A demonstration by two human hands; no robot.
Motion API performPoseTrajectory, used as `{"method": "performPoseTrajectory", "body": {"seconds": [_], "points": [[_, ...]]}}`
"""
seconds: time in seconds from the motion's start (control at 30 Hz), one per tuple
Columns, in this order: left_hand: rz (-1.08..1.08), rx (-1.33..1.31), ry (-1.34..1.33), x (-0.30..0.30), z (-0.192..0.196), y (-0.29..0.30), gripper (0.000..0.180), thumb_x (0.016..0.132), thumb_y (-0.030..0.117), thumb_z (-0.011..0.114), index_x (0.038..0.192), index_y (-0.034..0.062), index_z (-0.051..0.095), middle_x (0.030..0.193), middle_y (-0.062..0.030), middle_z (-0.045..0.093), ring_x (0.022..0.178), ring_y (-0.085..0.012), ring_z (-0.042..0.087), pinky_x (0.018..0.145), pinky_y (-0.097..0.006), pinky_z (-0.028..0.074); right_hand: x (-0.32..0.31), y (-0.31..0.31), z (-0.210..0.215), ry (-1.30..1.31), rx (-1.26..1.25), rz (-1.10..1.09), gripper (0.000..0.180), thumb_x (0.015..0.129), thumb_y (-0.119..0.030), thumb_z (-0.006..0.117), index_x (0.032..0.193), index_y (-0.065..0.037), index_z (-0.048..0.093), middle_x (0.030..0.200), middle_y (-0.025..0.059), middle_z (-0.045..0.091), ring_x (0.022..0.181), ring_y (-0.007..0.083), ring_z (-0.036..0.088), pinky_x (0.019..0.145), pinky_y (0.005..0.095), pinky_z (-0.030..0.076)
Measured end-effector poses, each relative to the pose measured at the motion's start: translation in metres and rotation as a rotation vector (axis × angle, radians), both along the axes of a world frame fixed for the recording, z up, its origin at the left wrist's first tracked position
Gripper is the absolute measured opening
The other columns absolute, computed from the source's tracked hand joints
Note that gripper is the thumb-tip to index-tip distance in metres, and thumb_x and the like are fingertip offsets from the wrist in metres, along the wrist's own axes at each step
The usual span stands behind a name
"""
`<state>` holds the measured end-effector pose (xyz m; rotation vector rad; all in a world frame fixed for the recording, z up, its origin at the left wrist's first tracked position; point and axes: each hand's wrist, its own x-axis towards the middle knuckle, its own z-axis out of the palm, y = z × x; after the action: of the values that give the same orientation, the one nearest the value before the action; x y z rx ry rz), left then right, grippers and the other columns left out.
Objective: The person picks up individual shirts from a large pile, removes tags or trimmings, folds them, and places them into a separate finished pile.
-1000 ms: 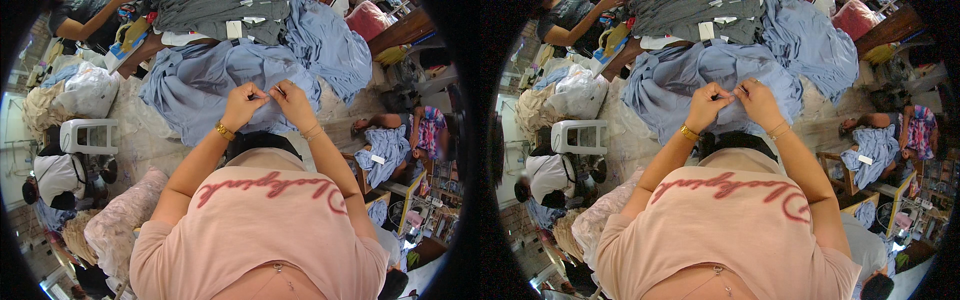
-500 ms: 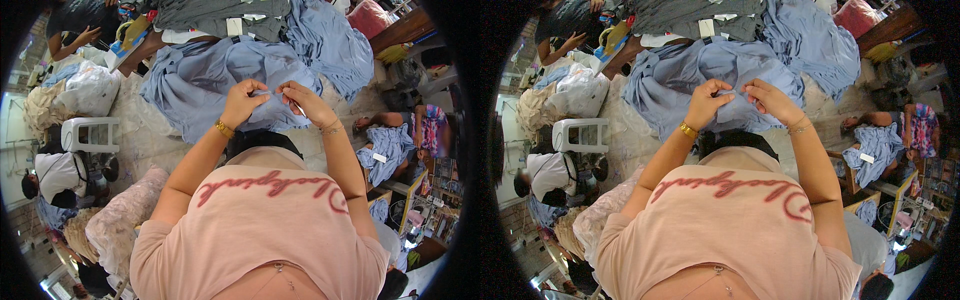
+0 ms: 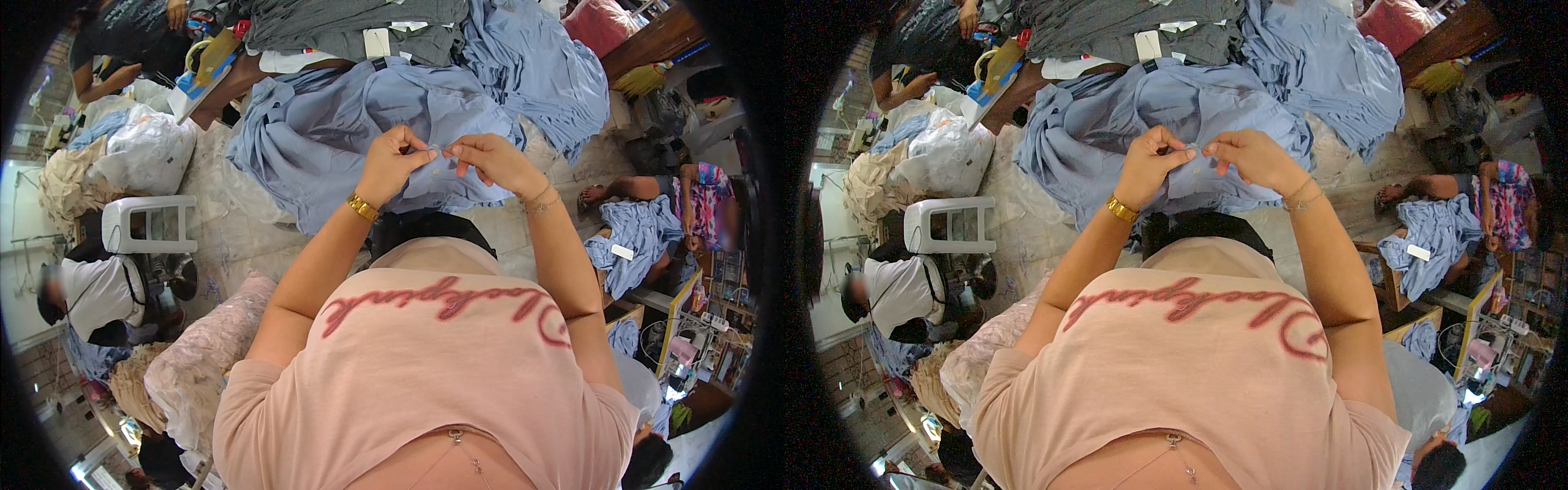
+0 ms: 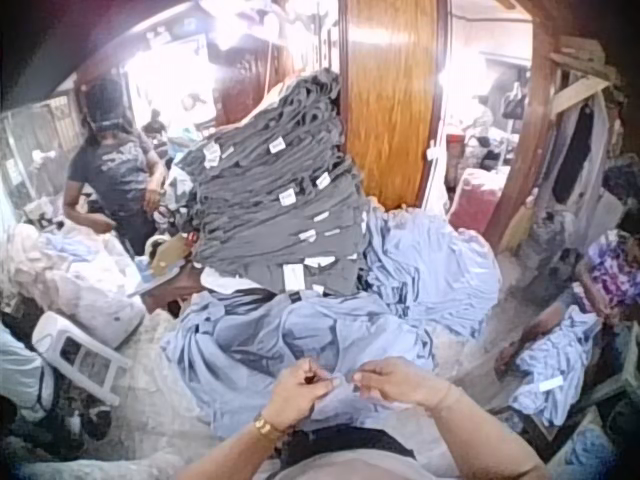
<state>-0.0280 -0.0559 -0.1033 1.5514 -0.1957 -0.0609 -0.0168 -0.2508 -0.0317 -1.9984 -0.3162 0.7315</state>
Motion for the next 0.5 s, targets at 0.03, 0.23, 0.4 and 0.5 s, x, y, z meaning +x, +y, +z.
{"method": "performPoseTrajectory", "body": {"seconds": [0.03,0.23,0.4,0.5], "points": [[0.003,-0.006,-0.002,0.000,-0.002,0.000,0.019,0.067,0.008,0.072,0.069,0.0032,0.053,0.064,0.0004,0.053,0.058,-0.0050,0.043,0.052,-0.020,0.036,0.001,0.001,0.000,-0.006,-0.008,0.000,0.032,0.089,-0.030,0.046,0.097,-0.004,0.061,0.064,0.0000,0.057,0.041,0.0040,0.039,0.039,0.0186,0.031],[0.002,0.048,-0.005,0.000,0.001,-0.001,0.018,0.068,0.007,0.071,0.069,0.0036,0.053,0.067,-0.0004,0.056,0.063,-0.0056,0.047,0.057,-0.020,0.038,0.003,0.004,0.000,-0.028,-0.039,-0.013,0.028,0.088,-0.028,0.047,0.093,-0.004,0.062,0.063,0.0004,0.058,0.040,0.0043,0.039,0.039,0.0188,0.031],[0.017,0.115,-0.016,-0.003,0.012,-0.001,0.018,0.068,0.008,0.071,0.067,0.0038,0.053,0.068,-0.0005,0.057,0.063,-0.0059,0.047,0.059,-0.020,0.039,0.003,0.005,-0.001,-0.061,-0.058,-0.016,0.027,0.087,-0.026,0.048,0.092,-0.004,0.062,0.063,0.0008,0.058,0.040,0.0046,0.039,0.039,0.0192,0.031],[0.019,0.115,-0.024,-0.003,0.010,-0.001,0.018,0.068,0.008,0.071,0.066,0.0036,0.053,0.068,-0.0009,0.058,0.063,-0.0061,0.047,0.059,-0.020,0.039,0.003,0.006,-0.001,-0.072,-0.081,-0.015,0.027,0.087,-0.026,0.048,0.092,-0.004,0.062,0.063,0.0010,0.058,0.040,0.0050,0.039,0.039,0.0197,0.032]]}}
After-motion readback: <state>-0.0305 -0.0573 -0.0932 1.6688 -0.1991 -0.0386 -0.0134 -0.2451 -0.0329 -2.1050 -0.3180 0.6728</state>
